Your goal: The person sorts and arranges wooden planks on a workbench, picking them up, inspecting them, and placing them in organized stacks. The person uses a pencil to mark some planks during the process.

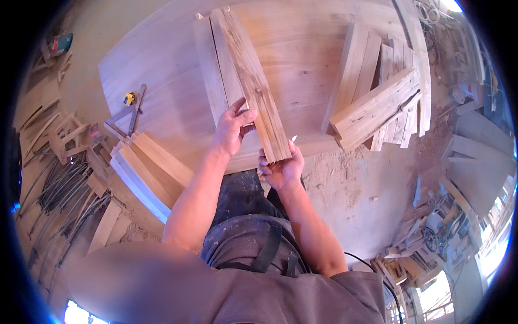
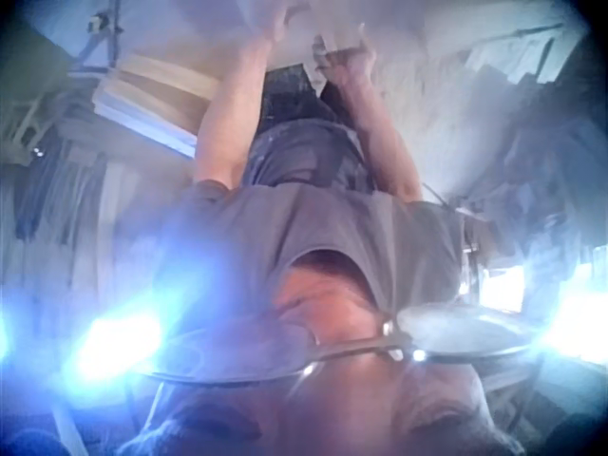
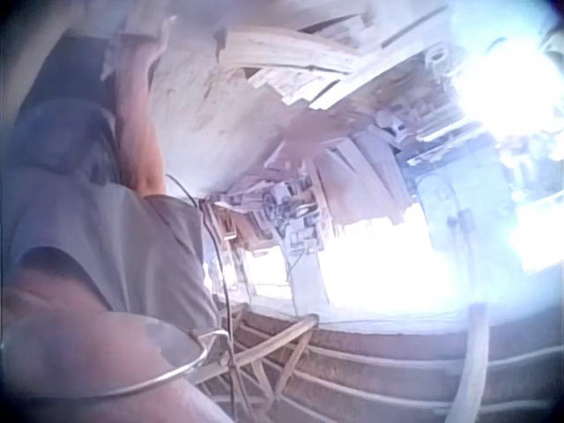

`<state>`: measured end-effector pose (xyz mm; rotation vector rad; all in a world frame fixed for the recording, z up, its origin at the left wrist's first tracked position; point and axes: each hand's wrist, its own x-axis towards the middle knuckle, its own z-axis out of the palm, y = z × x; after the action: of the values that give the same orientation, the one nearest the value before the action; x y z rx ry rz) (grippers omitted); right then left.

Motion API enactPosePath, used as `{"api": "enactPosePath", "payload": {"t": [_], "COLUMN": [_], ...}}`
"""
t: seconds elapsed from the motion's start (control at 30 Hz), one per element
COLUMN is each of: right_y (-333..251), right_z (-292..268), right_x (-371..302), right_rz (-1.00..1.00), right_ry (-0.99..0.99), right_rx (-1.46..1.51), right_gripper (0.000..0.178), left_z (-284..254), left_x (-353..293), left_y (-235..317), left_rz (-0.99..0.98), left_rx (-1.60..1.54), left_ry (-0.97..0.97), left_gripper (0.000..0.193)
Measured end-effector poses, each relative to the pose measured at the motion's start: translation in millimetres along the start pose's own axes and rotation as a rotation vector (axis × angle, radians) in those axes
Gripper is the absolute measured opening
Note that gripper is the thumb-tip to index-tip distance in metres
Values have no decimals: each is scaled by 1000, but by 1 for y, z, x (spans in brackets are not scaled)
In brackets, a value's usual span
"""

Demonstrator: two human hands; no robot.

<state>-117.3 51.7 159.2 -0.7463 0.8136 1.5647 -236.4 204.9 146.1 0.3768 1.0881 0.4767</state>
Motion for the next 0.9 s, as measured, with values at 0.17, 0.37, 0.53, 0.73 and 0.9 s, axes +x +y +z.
{"api": "enactPosePath", "payload": {"t": [0.17,0.37,0.53,0.73,0.9], "right_y": [0,4,7,22,65], "right_z": [-4,-6,3,16,38], "right_x": [1,-3,-7,4,34], "right_rz": [-13,-104,-227,-232,-272], "right_ry": [-23,-4,-43,-38,-17], "right_rx": [-15,-112,-491,-717,-1018], "right_gripper": [58,56,56,71,74], "left_z": [1,-6,-12,-43,-73], "left_x": [3,19,11,3,10], "left_y": [6,14,14,21,40], "left_rz": [6,3,44,16,118], "left_rx": [5,-41,-263,-217,129], "left_ry": [11,-36,-72,37,327], "left_gripper": [67,49,53,60,66]}}
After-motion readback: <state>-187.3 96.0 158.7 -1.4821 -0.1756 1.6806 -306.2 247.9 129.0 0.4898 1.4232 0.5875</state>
